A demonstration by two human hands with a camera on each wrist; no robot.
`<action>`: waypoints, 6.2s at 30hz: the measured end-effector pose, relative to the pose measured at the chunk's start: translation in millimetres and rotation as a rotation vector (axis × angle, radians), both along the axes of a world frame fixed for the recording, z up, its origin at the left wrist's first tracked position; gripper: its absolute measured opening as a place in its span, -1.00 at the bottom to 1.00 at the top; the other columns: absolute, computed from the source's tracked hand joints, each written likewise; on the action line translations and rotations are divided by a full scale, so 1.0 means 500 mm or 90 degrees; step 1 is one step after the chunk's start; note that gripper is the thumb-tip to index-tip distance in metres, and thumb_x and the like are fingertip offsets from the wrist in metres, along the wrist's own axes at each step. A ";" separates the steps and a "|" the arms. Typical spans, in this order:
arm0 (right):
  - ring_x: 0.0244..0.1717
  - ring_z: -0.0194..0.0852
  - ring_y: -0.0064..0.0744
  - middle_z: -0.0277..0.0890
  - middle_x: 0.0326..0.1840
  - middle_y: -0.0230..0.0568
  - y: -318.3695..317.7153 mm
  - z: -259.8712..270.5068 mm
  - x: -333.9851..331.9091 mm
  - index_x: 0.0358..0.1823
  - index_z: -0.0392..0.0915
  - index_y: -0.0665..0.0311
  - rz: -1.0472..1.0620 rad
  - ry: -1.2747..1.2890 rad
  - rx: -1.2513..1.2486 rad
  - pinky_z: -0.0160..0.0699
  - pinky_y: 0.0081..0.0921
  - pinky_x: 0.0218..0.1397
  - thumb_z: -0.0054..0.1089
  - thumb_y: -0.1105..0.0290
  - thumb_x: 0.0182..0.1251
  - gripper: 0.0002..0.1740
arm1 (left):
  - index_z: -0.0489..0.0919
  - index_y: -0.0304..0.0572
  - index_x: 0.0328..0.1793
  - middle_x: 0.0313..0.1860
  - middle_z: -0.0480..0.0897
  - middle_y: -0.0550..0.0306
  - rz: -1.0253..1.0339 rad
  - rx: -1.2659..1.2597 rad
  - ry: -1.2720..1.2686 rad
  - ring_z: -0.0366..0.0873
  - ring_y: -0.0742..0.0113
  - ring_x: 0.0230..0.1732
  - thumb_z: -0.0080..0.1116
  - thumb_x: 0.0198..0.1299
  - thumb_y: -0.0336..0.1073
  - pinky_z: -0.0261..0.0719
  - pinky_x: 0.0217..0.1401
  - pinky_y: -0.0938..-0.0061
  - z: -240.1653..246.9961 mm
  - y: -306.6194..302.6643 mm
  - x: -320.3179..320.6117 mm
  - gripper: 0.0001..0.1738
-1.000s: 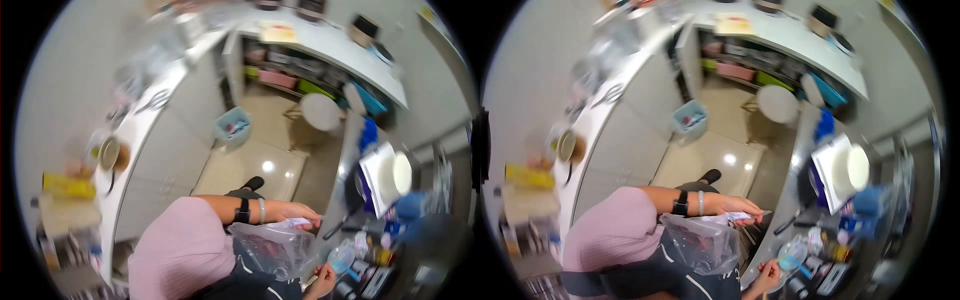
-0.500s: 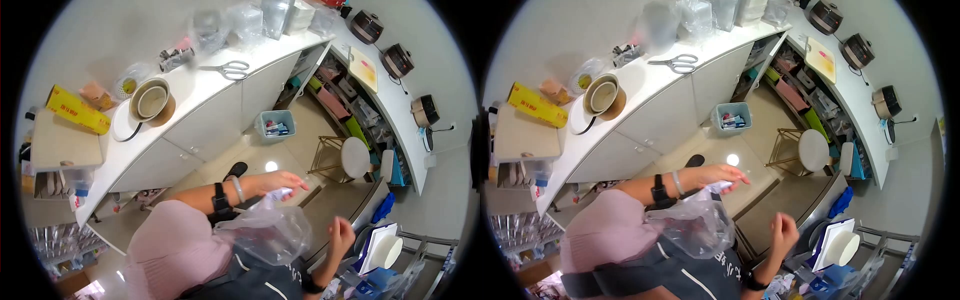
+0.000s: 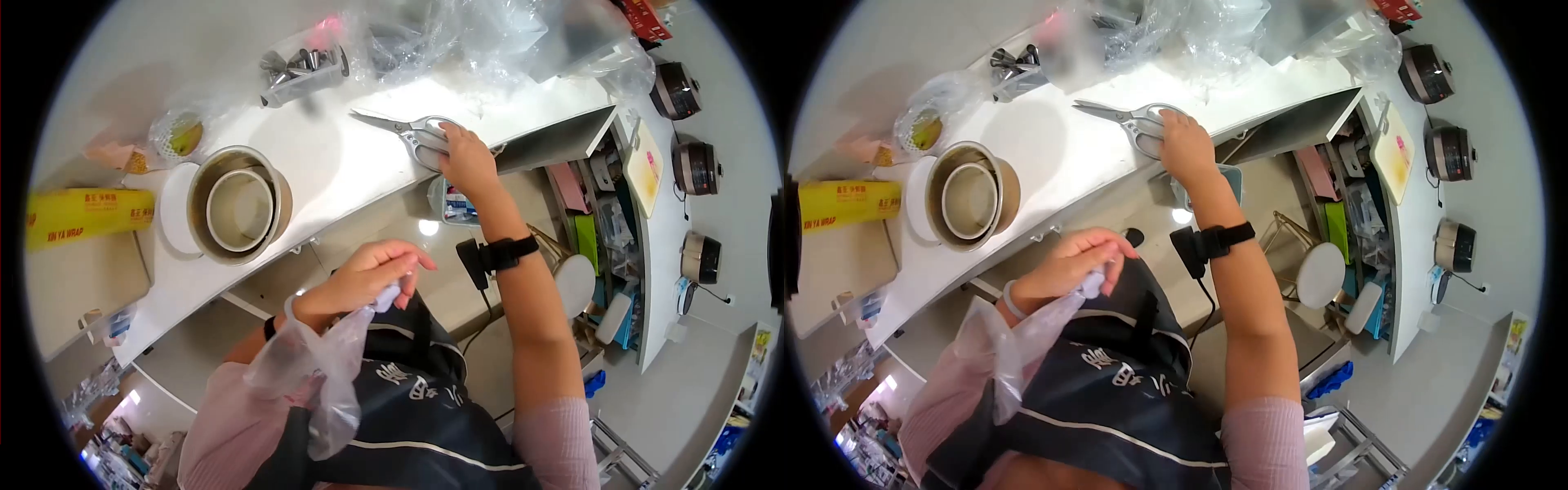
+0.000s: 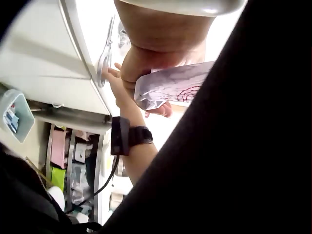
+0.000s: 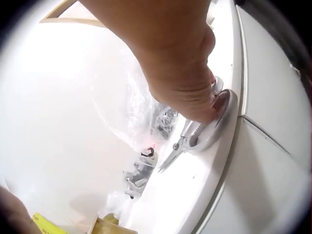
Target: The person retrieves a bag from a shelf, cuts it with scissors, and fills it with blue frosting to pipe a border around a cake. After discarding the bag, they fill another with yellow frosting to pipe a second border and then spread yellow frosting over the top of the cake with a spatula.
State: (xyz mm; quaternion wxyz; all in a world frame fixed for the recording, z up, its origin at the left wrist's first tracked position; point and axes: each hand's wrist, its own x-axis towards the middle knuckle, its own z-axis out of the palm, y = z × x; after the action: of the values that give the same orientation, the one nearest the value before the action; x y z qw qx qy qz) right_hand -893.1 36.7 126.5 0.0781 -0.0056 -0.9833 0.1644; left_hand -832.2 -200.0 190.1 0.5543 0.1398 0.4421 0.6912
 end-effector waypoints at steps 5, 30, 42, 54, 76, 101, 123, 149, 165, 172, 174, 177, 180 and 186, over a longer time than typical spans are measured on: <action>-0.16 0.49 -0.07 0.48 -0.27 -0.02 0.011 0.004 0.001 0.09 0.27 0.32 -0.004 -0.155 -0.115 0.47 -0.32 -0.10 0.18 0.43 -0.04 -0.43 | 0.45 -0.35 -0.11 -0.60 0.47 0.15 0.082 -0.025 0.045 0.42 0.48 -0.60 -0.30 0.40 -0.28 0.37 -0.48 0.66 -0.006 0.006 -0.056 -0.69; -0.47 0.36 -0.33 0.34 -0.44 -0.27 0.318 0.248 0.513 0.28 0.30 0.09 -0.004 -0.148 -0.323 0.35 -0.41 -0.41 0.51 -0.14 -0.50 0.13 | 0.43 -0.30 -0.08 -0.65 0.45 0.16 0.004 -0.012 0.188 0.36 0.51 -0.68 -0.18 0.29 -0.48 0.33 -0.62 0.64 0.046 0.412 0.088 -0.84; -0.50 0.30 -0.29 0.27 -0.54 -0.29 0.354 0.256 0.561 0.29 0.28 0.12 -0.004 -0.197 -0.353 0.30 -0.38 -0.42 0.51 -0.12 -0.46 0.13 | 0.45 -0.32 -0.11 -0.66 0.45 0.16 -0.017 -0.040 0.175 0.36 0.52 -0.68 -0.16 0.28 -0.48 0.32 -0.63 0.64 0.055 0.451 0.130 -0.84; -0.66 0.28 -0.37 0.27 -0.68 -0.35 0.294 0.239 0.546 0.29 0.28 0.13 -0.087 -0.309 -0.408 0.30 -0.46 -0.54 0.52 -0.06 -0.35 0.06 | 0.55 -0.32 -0.19 -0.71 0.40 0.28 -0.053 -0.055 0.116 0.31 0.62 -0.71 -0.09 0.31 -0.30 0.27 -0.63 0.69 0.018 0.408 0.097 -0.76; 0.22 0.19 0.01 0.37 0.10 0.02 0.021 0.085 0.312 0.00 0.44 0.32 0.225 0.061 -0.461 0.10 -0.02 0.19 0.44 -0.10 -0.37 -0.12 | 0.48 -0.25 -0.11 -0.35 0.50 0.13 -0.079 -0.153 -0.428 0.45 0.41 -0.40 -0.03 0.23 -0.32 0.43 -0.35 0.63 -0.249 0.207 -0.018 -0.81; -0.35 0.49 -0.25 0.46 -0.51 -0.25 0.003 -0.026 1.306 -0.30 0.48 0.16 -1.017 0.565 -0.261 0.44 -0.36 -0.25 0.13 0.23 0.09 -0.79 | 0.49 -0.18 0.11 0.21 0.37 -0.07 -1.149 0.698 0.570 0.28 0.00 0.24 0.09 -0.02 0.03 -0.06 0.38 0.00 -0.031 0.750 1.001 -0.40; -0.66 -0.15 -0.44 -0.12 -0.78 -0.41 0.091 0.031 1.576 -0.76 -0.10 0.08 -0.622 1.933 -0.010 0.22 -0.33 -0.16 -0.27 -0.25 0.32 -0.32 | 0.33 -0.24 0.04 0.19 0.39 -0.09 -1.162 -0.122 -0.042 0.28 0.12 0.27 0.06 0.17 -0.30 0.21 0.27 0.30 -0.165 0.816 1.223 -0.66; -0.71 -0.16 -0.45 -0.17 -0.79 -0.43 0.180 -0.003 1.571 -0.74 -0.11 0.05 -0.846 1.868 0.185 0.31 -0.40 -0.36 -0.41 -0.06 0.45 -0.41 | 0.24 -0.33 0.08 0.08 0.43 -0.11 -1.106 -0.151 -0.059 0.38 0.02 0.21 -0.04 0.21 -0.31 0.32 0.19 0.33 -0.165 0.875 1.212 -0.63; -0.70 -0.17 -0.46 -0.19 -0.80 -0.43 0.152 0.016 1.580 -0.77 -0.12 0.04 -0.952 1.834 0.236 0.34 -0.42 -0.38 -0.43 -0.04 0.45 -0.41 | 0.25 -0.32 0.23 0.06 0.49 -0.02 -1.060 -0.107 0.000 0.37 0.12 0.17 -0.03 0.19 -0.21 0.28 0.21 0.34 -0.182 0.958 1.209 -0.48; -0.70 -0.17 -0.47 -0.19 -0.80 -0.43 0.154 0.015 1.579 -0.77 -0.11 0.04 -0.960 1.850 0.208 0.32 -0.45 -0.42 -0.43 -0.05 0.45 -0.40 | 0.16 -0.33 0.37 0.17 0.40 -0.02 -0.994 -0.054 0.060 0.26 0.19 0.24 -0.14 0.26 -0.11 0.16 0.28 0.40 -0.181 0.995 1.225 -0.38; -0.70 -0.17 -0.47 -0.19 -0.80 -0.43 0.156 0.014 1.579 -0.77 -0.12 0.04 -0.974 1.838 0.208 0.31 -0.46 -0.42 -0.44 -0.05 0.46 -0.40 | 0.25 -0.31 0.29 0.16 0.40 0.00 -0.931 -0.087 0.026 0.29 0.21 0.22 -0.19 0.29 -0.08 0.20 0.27 0.39 -0.195 1.001 1.226 -0.45; -0.71 -0.17 -0.48 -0.20 -0.80 -0.43 0.158 0.014 1.579 -0.77 -0.12 0.04 -0.971 1.842 0.203 0.31 -0.46 -0.43 -0.44 -0.04 0.46 -0.40 | 0.34 -0.27 0.17 0.12 0.45 0.01 -0.998 -0.183 -0.126 0.37 0.24 0.16 -0.24 0.32 0.01 0.28 0.24 0.38 -0.236 1.016 1.213 -0.48; -0.71 -0.18 -0.48 -0.21 -0.80 -0.44 0.160 0.016 1.581 -0.76 -0.13 0.04 -0.971 1.834 0.187 0.31 -0.46 -0.44 -0.44 -0.04 0.46 -0.40 | 0.39 -0.24 0.06 0.03 0.52 0.05 -1.114 -0.241 -0.244 0.46 0.24 0.07 -0.27 0.33 0.08 0.37 0.18 0.34 -0.247 0.997 1.212 -0.48; -0.76 -0.16 -0.48 -0.16 -0.86 -0.40 0.161 0.017 1.585 -0.82 -0.12 0.06 -0.959 1.836 0.175 0.31 -0.45 -0.44 -0.37 -0.07 0.44 -0.35 | 0.41 -0.26 0.08 0.09 0.53 -0.01 -1.099 -0.278 -0.219 0.47 0.18 0.13 -0.38 0.35 0.12 0.39 0.19 0.29 -0.236 1.011 1.214 -0.41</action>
State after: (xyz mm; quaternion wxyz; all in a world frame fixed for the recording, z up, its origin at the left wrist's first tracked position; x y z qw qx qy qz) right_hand -100.7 117.4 134.8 -0.9382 0.3009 -0.1182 0.1237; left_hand -225.0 305.4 72.2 0.9522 0.2096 0.2159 -0.0527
